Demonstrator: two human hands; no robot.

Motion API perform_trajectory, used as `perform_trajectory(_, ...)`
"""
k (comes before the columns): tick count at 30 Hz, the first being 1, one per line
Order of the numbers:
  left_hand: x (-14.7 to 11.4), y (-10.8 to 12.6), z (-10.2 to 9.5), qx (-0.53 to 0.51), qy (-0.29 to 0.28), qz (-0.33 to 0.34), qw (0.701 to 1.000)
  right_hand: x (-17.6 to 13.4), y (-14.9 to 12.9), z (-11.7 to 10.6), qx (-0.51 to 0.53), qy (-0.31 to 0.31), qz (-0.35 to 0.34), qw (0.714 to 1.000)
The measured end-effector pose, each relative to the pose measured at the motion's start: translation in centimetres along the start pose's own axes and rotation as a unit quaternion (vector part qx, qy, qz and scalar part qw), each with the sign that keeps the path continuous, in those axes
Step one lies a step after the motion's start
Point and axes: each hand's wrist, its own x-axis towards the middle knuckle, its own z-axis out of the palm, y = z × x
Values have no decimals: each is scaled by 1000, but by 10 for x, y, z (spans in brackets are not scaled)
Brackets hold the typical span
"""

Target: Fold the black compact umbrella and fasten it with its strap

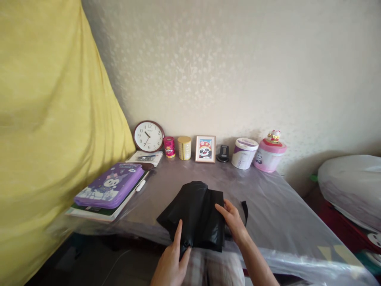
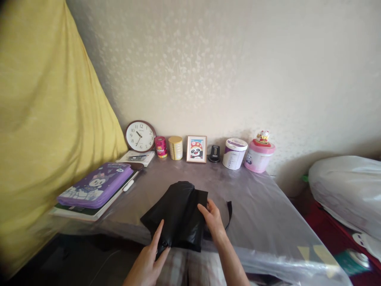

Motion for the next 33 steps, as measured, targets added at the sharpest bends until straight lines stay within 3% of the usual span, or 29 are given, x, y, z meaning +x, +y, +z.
perform_trajectory(10,-6,20,-5,-181,-10,-65,981,6,-39,54,42,-69,-60,995)
perform_trajectory(13,-2,10,0,-156,-21,-55,986,17,-30,68,-12,-63,-65,996)
perform_trajectory(17,4,-7,6,-90,-24,12,996,34,-4,78,-127,-34,-126,983)
perform_trajectory(22,5,-7,5,-3,-35,-46,998,43,12,86,-274,33,-148,950)
perform_trajectory(29,7,-5,5,-25,-30,-34,999,38,6,90,-332,43,-121,934)
perform_trajectory(33,8,-10,9,27,-30,-51,998,38,5,89,-345,39,-114,931)
